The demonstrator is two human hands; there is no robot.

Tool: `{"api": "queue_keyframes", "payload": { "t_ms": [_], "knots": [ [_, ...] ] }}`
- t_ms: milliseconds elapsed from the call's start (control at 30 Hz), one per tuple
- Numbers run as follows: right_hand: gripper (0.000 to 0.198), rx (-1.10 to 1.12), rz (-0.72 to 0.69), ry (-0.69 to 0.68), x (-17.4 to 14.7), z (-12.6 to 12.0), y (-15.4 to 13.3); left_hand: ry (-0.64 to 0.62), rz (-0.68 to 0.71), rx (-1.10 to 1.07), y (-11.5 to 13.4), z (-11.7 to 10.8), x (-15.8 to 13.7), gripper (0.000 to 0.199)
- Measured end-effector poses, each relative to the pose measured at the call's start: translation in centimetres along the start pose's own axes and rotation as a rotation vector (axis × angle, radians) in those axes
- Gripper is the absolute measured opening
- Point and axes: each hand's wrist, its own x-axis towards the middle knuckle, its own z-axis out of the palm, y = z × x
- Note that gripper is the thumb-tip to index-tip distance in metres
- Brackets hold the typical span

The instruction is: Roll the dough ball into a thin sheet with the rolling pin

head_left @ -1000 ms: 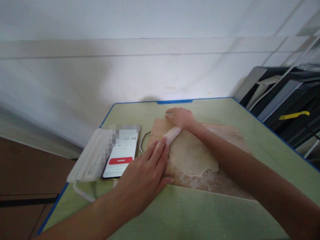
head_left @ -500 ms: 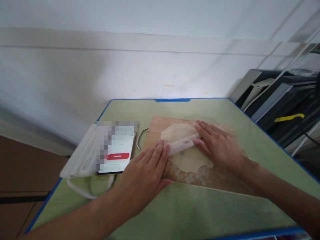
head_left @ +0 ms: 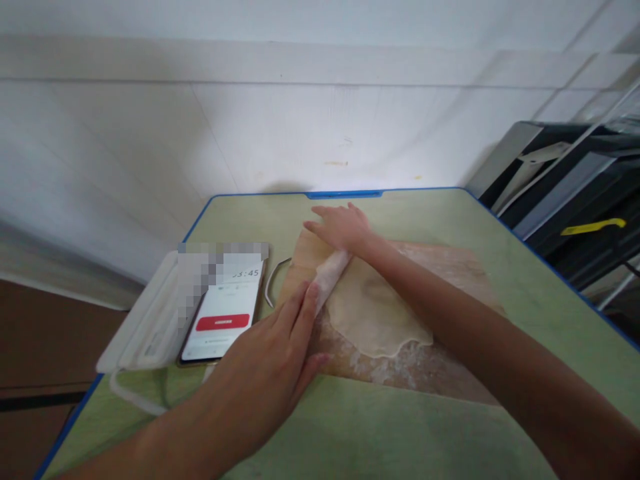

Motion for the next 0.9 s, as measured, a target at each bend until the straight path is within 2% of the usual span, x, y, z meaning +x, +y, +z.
{"api": "queue_keyframes", "payload": {
  "t_ms": [233, 367, 467, 567, 667, 833, 900],
  "knots": [
    [0.039, 0.008, -0.057, -0.032, 2.7, 0.3, -2.3, -0.072, -0.045, -0.141, -0.3, -0.2, -0.1, 0.067],
    [0.033, -0.016, -0.073, -0.052, 2.7, 0.1, -2.7, -0.061, -0.036, -0.139, -0.3, 0.1, -0.1, 0.064],
    [0.035, -0.029, -0.045, -0.058, 2.0, -0.2, -1.9, -0.025, 0.017, -0.116, -0.4, 0.3, -0.1, 0.062],
    [0.031, -0.047, 0.018, -0.038, 0.2, -0.6, -0.6, 0.001, 0.091, -0.063, -0.2, 0.4, 0.0, 0.059],
    [0.034, -0.065, 0.044, -0.013, -3.1, -1.2, 0.9, -0.037, 0.142, 0.01, 0.4, 0.3, 0.1, 0.06],
    [0.046, -0.075, -0.001, 0.032, -10.0, -2.3, 2.7, -0.067, 0.214, 0.098, 1.4, 0.2, -0.1, 0.063],
    [0.047, -0.062, -0.042, 0.07, -11.8, -2.3, 3.3, -0.054, 0.235, 0.123, 1.5, 0.4, -0.1, 0.063]
  ]
}}
